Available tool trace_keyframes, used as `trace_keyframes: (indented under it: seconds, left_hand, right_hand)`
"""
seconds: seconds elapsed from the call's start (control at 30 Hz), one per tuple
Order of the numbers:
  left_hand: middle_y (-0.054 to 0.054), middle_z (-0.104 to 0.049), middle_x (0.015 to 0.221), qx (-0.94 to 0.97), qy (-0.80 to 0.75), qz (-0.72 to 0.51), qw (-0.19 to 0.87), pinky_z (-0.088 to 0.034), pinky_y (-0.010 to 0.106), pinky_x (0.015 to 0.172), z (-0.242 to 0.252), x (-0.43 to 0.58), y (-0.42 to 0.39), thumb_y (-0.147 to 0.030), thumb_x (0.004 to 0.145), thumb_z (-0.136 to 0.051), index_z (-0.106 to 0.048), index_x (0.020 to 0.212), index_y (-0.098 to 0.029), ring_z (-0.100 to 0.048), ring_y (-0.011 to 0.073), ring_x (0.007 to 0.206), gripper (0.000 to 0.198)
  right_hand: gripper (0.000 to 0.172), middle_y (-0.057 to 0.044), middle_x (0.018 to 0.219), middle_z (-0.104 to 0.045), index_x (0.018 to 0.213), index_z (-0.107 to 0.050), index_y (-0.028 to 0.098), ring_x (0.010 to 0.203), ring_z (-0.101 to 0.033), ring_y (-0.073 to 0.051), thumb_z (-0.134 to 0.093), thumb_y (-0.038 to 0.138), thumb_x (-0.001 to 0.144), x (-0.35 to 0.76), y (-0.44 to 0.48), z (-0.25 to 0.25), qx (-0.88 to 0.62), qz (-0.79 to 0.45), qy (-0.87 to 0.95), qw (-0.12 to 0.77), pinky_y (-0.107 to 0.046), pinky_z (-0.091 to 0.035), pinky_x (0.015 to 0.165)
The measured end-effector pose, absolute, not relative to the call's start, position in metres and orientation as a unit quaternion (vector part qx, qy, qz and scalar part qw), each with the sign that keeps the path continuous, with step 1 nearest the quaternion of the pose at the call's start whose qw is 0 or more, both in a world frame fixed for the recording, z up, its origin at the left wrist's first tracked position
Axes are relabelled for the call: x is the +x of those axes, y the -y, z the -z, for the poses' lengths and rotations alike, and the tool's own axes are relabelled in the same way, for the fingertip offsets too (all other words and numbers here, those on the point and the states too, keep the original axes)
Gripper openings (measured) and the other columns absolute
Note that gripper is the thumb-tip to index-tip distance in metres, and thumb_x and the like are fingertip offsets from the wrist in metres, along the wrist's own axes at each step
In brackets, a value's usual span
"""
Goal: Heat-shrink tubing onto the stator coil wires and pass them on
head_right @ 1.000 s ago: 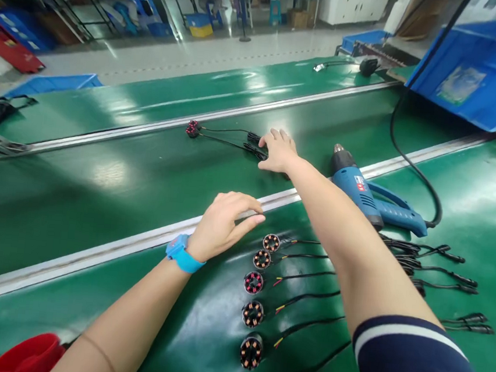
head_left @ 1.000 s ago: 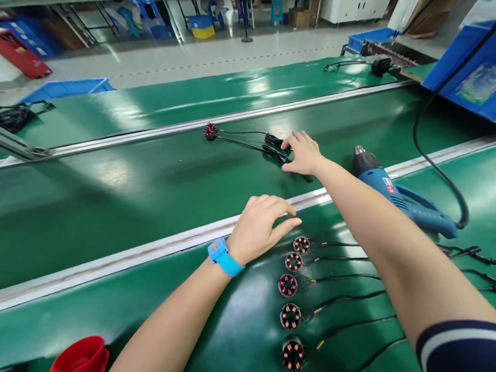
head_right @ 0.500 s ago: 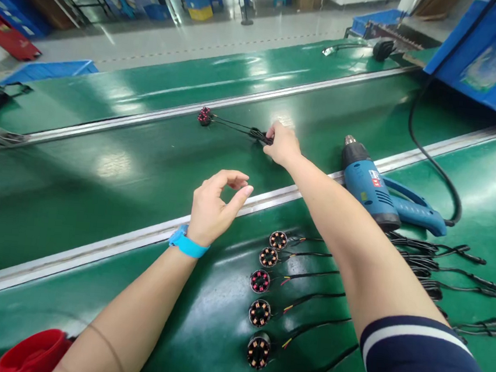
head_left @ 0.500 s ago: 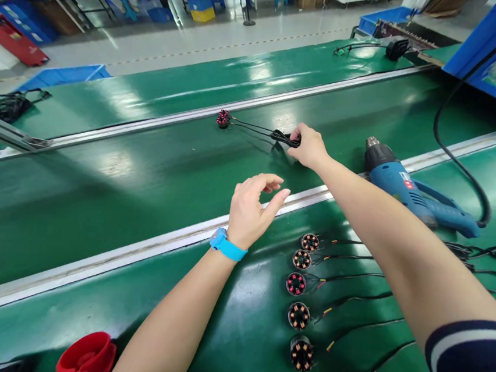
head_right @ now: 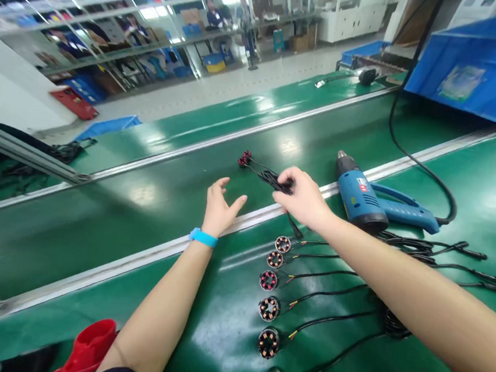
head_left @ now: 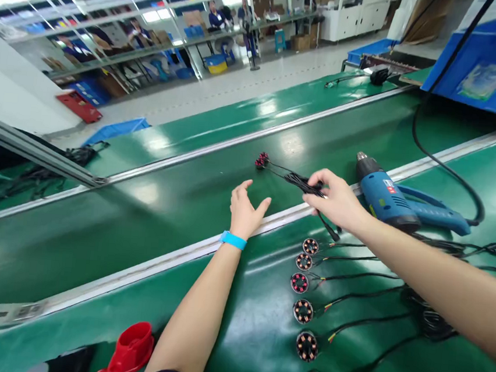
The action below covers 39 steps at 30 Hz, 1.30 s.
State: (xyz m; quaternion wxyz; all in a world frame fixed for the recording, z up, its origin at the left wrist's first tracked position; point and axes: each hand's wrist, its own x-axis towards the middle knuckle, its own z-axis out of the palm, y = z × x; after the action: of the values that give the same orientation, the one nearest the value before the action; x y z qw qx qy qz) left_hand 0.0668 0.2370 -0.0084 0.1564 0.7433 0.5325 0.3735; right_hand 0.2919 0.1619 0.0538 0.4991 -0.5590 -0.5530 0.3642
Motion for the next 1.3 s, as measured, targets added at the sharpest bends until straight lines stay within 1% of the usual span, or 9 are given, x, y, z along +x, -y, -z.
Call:
trace_keyframes:
  seconds: [0.2, 0.33, 0.43, 0.6, 0.83, 0.93, 1.03, 1.13, 1.3]
  left_hand:
    - [0.018, -0.03, 0.15, 0.798, -0.554, -0.205, 0.118, -0.04, 0.048, 0.109, 0.008, 0.094, -0.264, -0.036, 0.083, -0.075, -0.029, 0.149, -0.023, -0.04, 0.0343, 0.136, 0.082]
    - [0.013, -0.039, 0.142, 0.836, -0.511, -0.159, 0.118, -0.042, 0.039, 0.107, 0.004, 0.125, -0.293, -0.031, 0.087, -0.07, -0.038, 0.147, -0.028, -0.049, 0.0297, 0.128, 0.068]
    - [0.012, -0.048, 0.127, 0.853, -0.492, -0.125, 0.117, -0.045, 0.034, 0.101, 0.0, 0.146, -0.31, -0.028, 0.093, -0.061, -0.047, 0.142, -0.028, -0.056, 0.026, 0.118, 0.051]
    - [0.011, -0.054, 0.119, 0.867, -0.482, -0.066, 0.107, -0.05, 0.041, 0.095, -0.01, 0.167, -0.324, -0.027, 0.095, -0.058, -0.052, 0.135, -0.021, -0.06, 0.0246, 0.106, 0.04]
    - [0.011, -0.047, 0.127, 0.851, -0.522, -0.041, 0.045, -0.053, 0.035, 0.088, -0.039, 0.121, -0.275, -0.03, 0.091, -0.062, -0.06, 0.12, -0.025, -0.068, 0.0255, 0.097, 0.03]
    - [0.014, -0.041, 0.137, 0.822, -0.568, -0.033, 0.015, -0.054, 0.042, 0.09, -0.056, 0.071, -0.23, -0.032, 0.09, -0.061, -0.06, 0.115, -0.021, -0.068, 0.03, 0.098, 0.027]
    - [0.02, -0.036, 0.142, 0.782, -0.623, -0.014, -0.011, -0.055, 0.047, 0.086, -0.07, 0.02, -0.182, -0.033, 0.091, -0.061, -0.059, 0.111, -0.017, -0.068, 0.0341, 0.098, 0.026]
    - [0.02, -0.038, 0.142, 0.739, -0.672, 0.015, -0.047, -0.056, 0.045, 0.084, -0.072, -0.019, -0.139, -0.035, 0.092, -0.058, -0.057, 0.113, -0.016, -0.068, 0.0333, 0.099, 0.028]
    - [0.022, -0.042, 0.139, 0.715, -0.696, 0.042, -0.051, -0.056, 0.044, 0.079, -0.044, -0.061, -0.099, -0.037, 0.095, -0.05, -0.057, 0.11, -0.014, -0.067, 0.0324, 0.099, 0.028]
  right_hand:
    - [0.054, -0.001, 0.089, -0.059, 0.098, -0.048, 0.02, 0.059, -0.063, -0.018, -0.081, 0.049, 0.068, 0.318, -0.086, -0.047, -0.585, -0.396, 0.468, 0.531, -0.026, -0.053, 0.051]
    - [0.062, -0.002, 0.088, -0.061, 0.105, -0.047, 0.021, 0.063, -0.063, -0.019, -0.083, 0.055, 0.068, 0.318, -0.059, -0.043, -0.598, -0.388, 0.421, 0.561, -0.031, -0.056, 0.058]
    - [0.062, -0.004, 0.094, -0.061, 0.107, -0.046, 0.022, 0.069, -0.063, -0.02, -0.082, 0.055, 0.069, 0.314, -0.052, -0.038, -0.591, -0.38, 0.407, 0.583, -0.034, -0.059, 0.062]
    - [0.061, -0.005, 0.095, -0.06, 0.108, -0.047, 0.021, 0.07, -0.063, -0.02, -0.08, 0.054, 0.069, 0.314, -0.047, -0.03, -0.604, -0.379, 0.396, 0.578, -0.034, -0.059, 0.064]
    - [0.045, -0.004, 0.094, -0.061, 0.109, -0.052, 0.021, 0.065, -0.059, -0.017, -0.074, 0.044, 0.077, 0.338, -0.029, -0.038, -0.592, -0.354, 0.451, 0.567, -0.028, -0.054, 0.056]
    - [0.041, -0.004, 0.094, -0.061, 0.111, -0.056, 0.02, 0.068, -0.059, -0.019, -0.07, 0.042, 0.079, 0.345, -0.038, -0.048, -0.575, -0.36, 0.507, 0.532, -0.029, -0.053, 0.054]
    - [0.031, -0.005, 0.104, -0.062, 0.112, -0.061, 0.021, 0.081, -0.061, -0.022, -0.062, 0.032, 0.082, 0.345, -0.066, -0.055, -0.556, -0.313, 0.613, 0.466, -0.036, -0.055, 0.072]
    - [0.031, -0.004, 0.112, -0.06, 0.11, -0.064, 0.021, 0.095, -0.06, -0.022, -0.058, 0.011, 0.081, 0.336, -0.103, -0.052, -0.523, -0.226, 0.738, 0.362, -0.038, -0.049, 0.09]
    - [0.032, -0.004, 0.103, -0.063, 0.105, -0.066, 0.019, 0.096, -0.061, -0.022, -0.067, 0.0, 0.078, 0.31, -0.144, -0.037, -0.488, -0.229, 0.801, 0.262, -0.035, -0.049, 0.09]
